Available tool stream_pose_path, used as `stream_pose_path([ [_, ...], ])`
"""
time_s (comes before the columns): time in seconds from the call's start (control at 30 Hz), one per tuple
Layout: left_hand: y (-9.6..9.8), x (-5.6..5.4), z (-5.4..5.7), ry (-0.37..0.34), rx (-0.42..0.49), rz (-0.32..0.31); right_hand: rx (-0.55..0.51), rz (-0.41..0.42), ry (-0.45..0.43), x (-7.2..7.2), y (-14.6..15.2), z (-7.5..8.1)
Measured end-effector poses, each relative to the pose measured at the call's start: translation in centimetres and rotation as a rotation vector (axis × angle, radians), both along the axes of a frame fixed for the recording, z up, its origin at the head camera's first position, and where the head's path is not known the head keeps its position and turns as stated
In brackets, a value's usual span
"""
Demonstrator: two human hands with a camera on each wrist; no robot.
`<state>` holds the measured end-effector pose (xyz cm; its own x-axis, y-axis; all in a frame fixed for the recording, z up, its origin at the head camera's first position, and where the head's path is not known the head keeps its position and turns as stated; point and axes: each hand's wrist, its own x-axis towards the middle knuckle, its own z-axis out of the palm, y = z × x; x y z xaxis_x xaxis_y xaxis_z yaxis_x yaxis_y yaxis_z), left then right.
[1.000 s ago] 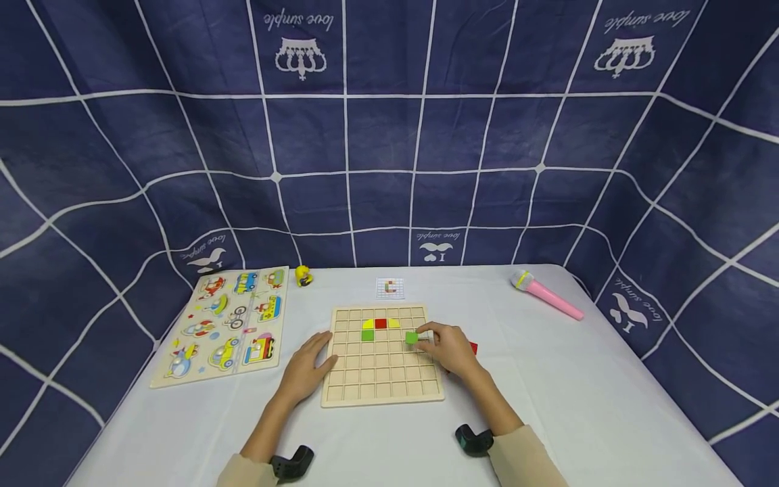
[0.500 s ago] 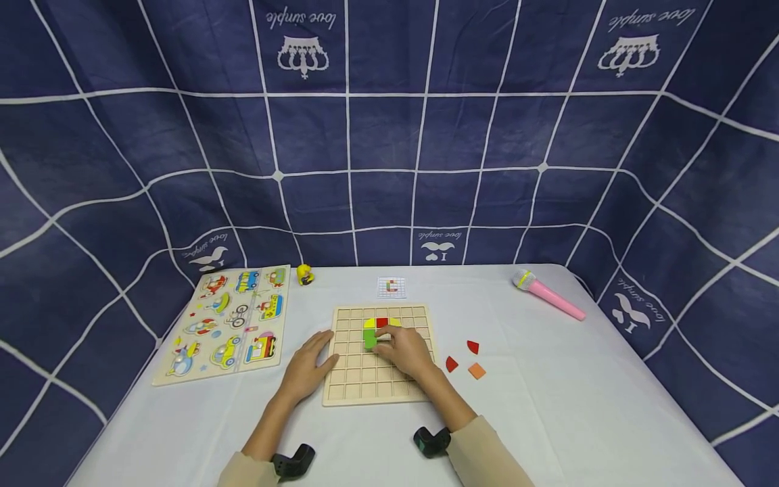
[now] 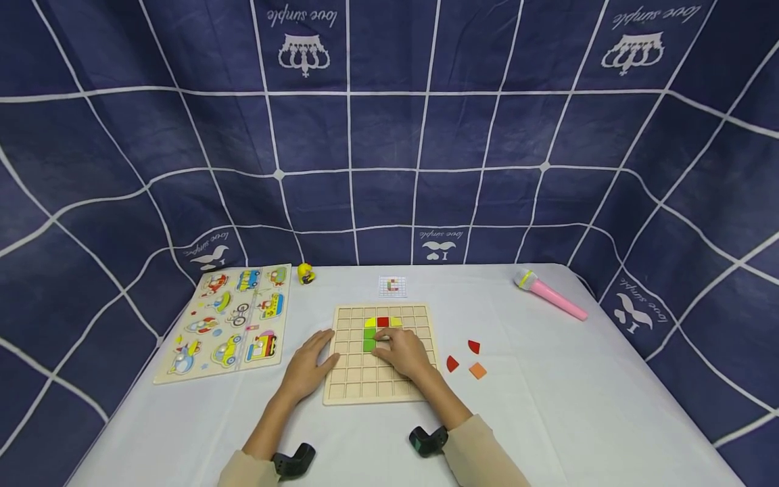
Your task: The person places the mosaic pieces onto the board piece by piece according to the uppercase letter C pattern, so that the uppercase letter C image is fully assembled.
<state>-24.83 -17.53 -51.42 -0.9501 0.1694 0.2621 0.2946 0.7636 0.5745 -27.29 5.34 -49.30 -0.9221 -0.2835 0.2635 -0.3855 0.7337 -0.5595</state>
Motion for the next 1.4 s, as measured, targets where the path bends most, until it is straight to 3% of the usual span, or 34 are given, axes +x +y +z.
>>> stream_pose_path([
  [0.23,0.0,0.0,-0.1,0.024,0.012,-0.004,-0.012,-0.006,0.014,0.5,1.7,0.7],
  [0.57,-0.2,0.0,-0.2,0.018,0.002,-0.009,-0.05,-0.072,0.004,2.0,6.8,1.9],
  [0.87,0.0,0.0,-0.1,0.019,0.015,-0.017,0.022,-0.167,0.005,3.7,11.9,2.3],
  [1.1,-0.1,-0.1,0.0,0.024,0.021,-0.006,0.045,-0.197,-0.023,4.7,14.1,1.6],
  [1.4,0.0,-0.2,-0.1,0.018,0.023,-0.014,0.094,-0.141,-0.027,4.6,14.1,0.6],
])
